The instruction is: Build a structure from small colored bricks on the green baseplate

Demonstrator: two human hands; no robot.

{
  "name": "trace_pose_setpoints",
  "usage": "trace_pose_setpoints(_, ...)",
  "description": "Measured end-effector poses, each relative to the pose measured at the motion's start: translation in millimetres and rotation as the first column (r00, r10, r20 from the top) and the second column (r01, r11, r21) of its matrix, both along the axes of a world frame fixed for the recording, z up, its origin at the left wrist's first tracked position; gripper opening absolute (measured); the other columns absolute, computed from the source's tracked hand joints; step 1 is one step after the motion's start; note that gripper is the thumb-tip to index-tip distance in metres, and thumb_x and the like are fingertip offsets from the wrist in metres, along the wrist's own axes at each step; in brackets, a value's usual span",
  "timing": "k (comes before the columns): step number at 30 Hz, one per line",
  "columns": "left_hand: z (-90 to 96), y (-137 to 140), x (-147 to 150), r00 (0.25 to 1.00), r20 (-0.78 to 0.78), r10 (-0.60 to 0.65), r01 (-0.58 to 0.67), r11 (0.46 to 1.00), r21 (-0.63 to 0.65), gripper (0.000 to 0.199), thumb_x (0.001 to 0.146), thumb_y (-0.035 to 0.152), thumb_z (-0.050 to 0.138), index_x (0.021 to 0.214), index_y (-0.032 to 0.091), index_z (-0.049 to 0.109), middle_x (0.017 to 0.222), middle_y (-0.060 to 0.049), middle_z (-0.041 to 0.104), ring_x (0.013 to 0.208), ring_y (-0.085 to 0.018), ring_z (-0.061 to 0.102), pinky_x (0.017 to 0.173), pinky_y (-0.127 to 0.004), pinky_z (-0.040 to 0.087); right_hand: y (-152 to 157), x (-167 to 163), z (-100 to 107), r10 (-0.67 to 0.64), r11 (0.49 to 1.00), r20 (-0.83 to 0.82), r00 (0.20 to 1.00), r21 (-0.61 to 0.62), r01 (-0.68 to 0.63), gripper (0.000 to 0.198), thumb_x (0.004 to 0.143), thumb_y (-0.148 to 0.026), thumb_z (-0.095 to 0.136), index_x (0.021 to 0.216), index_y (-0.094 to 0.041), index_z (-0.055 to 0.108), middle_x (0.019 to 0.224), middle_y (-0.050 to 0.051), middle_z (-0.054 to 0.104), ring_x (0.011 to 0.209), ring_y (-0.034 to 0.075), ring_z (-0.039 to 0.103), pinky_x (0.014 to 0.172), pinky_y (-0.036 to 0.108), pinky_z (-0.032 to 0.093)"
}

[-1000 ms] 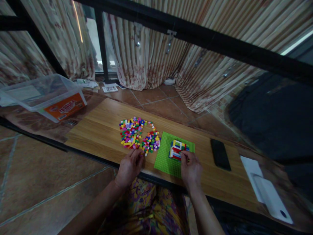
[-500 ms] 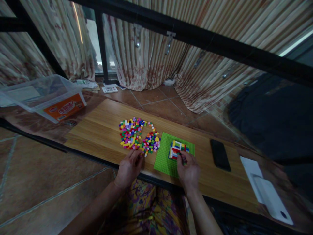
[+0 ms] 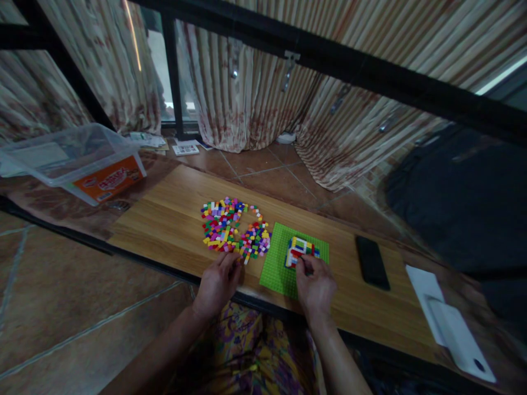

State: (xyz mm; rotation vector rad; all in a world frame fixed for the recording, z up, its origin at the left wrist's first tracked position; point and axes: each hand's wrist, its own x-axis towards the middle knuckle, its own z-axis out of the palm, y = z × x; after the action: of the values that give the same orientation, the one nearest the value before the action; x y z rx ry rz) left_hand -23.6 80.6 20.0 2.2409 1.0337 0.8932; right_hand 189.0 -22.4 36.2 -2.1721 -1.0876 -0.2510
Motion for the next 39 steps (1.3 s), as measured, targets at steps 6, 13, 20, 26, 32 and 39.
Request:
trace_pose_setpoints(6,-0.5,0,0,1.0,0.009,-0.008,0.008,1.0,0.0,0.015,0.09,0.024,0.049,0.102,0.019,0.059,0.091,-0.005,0.066,0.075,-0.014,0.064,0.066,-0.024,0.052,-4,0,1,0.037,0.999,-0.049,0.998,0.021,-0.036,0.031,0.089,-0.04,0.05,0.091,-0.018,0.072,0.087,0.01,0.07,0.082,0.022,0.061,0.08,0.038,0.048)
trace_pose_setpoints(13,-2.8,0,-1,1.0,-0.004,0.001,-0.001,1.0,0.005,0.016,0.091,0.024,0.049,0.102,0.02,0.059,0.09,-0.005,0.066,0.073,-0.014,0.064,0.067,-0.024,0.052,-7,1,-5,0.1,0.992,-0.016,0.995,0.078,-0.098,0.032,0.091,-0.04,0.048,0.094,-0.019,0.073,0.092,0.01,0.07,0.089,0.022,0.061,0.085,0.039,0.049)
trace_pose_setpoints(20,-1.0,0,0,1.0,-0.008,-0.006,0.006,1.0,-0.003,0.015,0.091,0.023,0.049,0.102,0.02,0.059,0.094,-0.006,0.066,0.073,-0.014,0.065,0.065,-0.024,0.052,-10,2,-15,0.117,0.991,0.047,0.992,0.061,-0.12,0.033,0.093,-0.036,0.045,0.097,-0.019,0.073,0.093,0.01,0.068,0.091,0.022,0.06,0.084,0.039,0.049)
trace_pose_setpoints(26,-3.0,0,0,1.0,0.007,0.005,-0.006,1.0,0.024,0.016,0.09,0.023,0.049,0.102,0.02,0.059,0.092,-0.005,0.066,0.075,-0.015,0.065,0.068,-0.025,0.053,-11,1,-16,0.127,0.99,0.013,0.992,0.064,-0.128,0.036,0.094,-0.036,0.042,0.1,-0.017,0.073,0.096,0.012,0.065,0.094,0.023,0.059,0.085,0.041,0.049)
trace_pose_setpoints(32,-2.8,0,0,0.999,0.032,-0.005,0.004,1.0,0.019,0.014,0.091,0.024,0.048,0.099,0.02,0.059,0.09,-0.004,0.065,0.076,-0.015,0.065,0.067,-0.024,0.053,-24,-7,-8,0.111,0.991,-0.038,0.993,0.079,-0.108,0.038,0.094,-0.038,0.04,0.116,-0.019,0.065,0.109,0.013,0.064,0.102,0.023,0.059,0.09,0.042,0.048)
trace_pose_setpoints(39,-0.9,-1,0,0.999,0.032,-0.019,0.02,0.999,-0.029,0.015,0.092,0.023,0.047,0.099,0.02,0.059,0.091,-0.005,0.064,0.076,-0.014,0.064,0.067,-0.024,0.052,-27,-42,2,0.213,0.976,-0.12,0.97,0.078,-0.205,0.03,0.094,-0.033,0.044,0.103,-0.02,0.069,0.104,0.01,0.067,0.097,0.021,0.062,0.089,0.038,0.049)
